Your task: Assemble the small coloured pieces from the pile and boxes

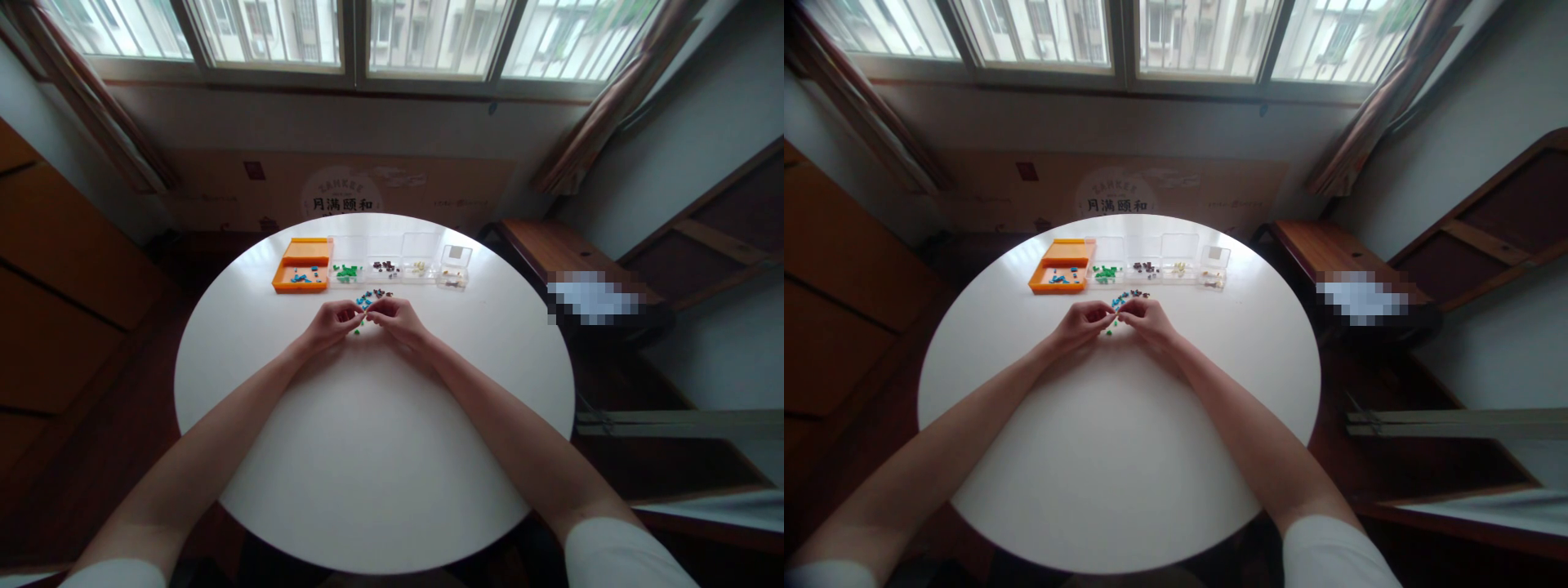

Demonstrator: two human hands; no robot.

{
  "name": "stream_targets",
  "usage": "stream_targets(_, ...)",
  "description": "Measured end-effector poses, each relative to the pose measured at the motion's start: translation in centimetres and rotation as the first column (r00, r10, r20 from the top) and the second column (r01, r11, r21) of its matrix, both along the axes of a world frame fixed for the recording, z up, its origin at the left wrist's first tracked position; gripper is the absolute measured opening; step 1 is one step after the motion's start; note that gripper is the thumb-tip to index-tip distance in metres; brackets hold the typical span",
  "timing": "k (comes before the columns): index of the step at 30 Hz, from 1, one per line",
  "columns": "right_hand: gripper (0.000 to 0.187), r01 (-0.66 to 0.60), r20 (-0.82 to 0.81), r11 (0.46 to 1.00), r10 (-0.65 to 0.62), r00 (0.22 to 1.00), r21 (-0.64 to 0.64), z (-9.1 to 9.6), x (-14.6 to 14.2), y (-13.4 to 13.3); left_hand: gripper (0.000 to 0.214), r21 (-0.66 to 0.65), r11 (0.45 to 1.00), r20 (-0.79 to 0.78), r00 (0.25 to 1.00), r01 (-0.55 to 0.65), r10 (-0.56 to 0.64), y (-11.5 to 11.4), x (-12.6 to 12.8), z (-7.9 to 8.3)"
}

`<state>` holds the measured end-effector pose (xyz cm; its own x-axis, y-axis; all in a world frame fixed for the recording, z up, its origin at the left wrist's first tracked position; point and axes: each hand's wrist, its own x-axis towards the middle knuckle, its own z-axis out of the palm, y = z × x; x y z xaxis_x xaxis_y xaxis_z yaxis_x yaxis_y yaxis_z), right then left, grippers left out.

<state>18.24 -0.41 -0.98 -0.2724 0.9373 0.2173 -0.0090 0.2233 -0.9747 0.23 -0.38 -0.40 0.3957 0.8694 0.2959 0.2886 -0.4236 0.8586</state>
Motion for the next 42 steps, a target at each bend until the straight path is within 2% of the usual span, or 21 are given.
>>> stream_targets(42,0.019,0.0,0.063,1.0,0.0,0.998,0.013,0.37,0.12,-0.09,0.03,-0.014,1.0,0.017,1.0,0.011,-0.011,0.07,-0.05,0.06)
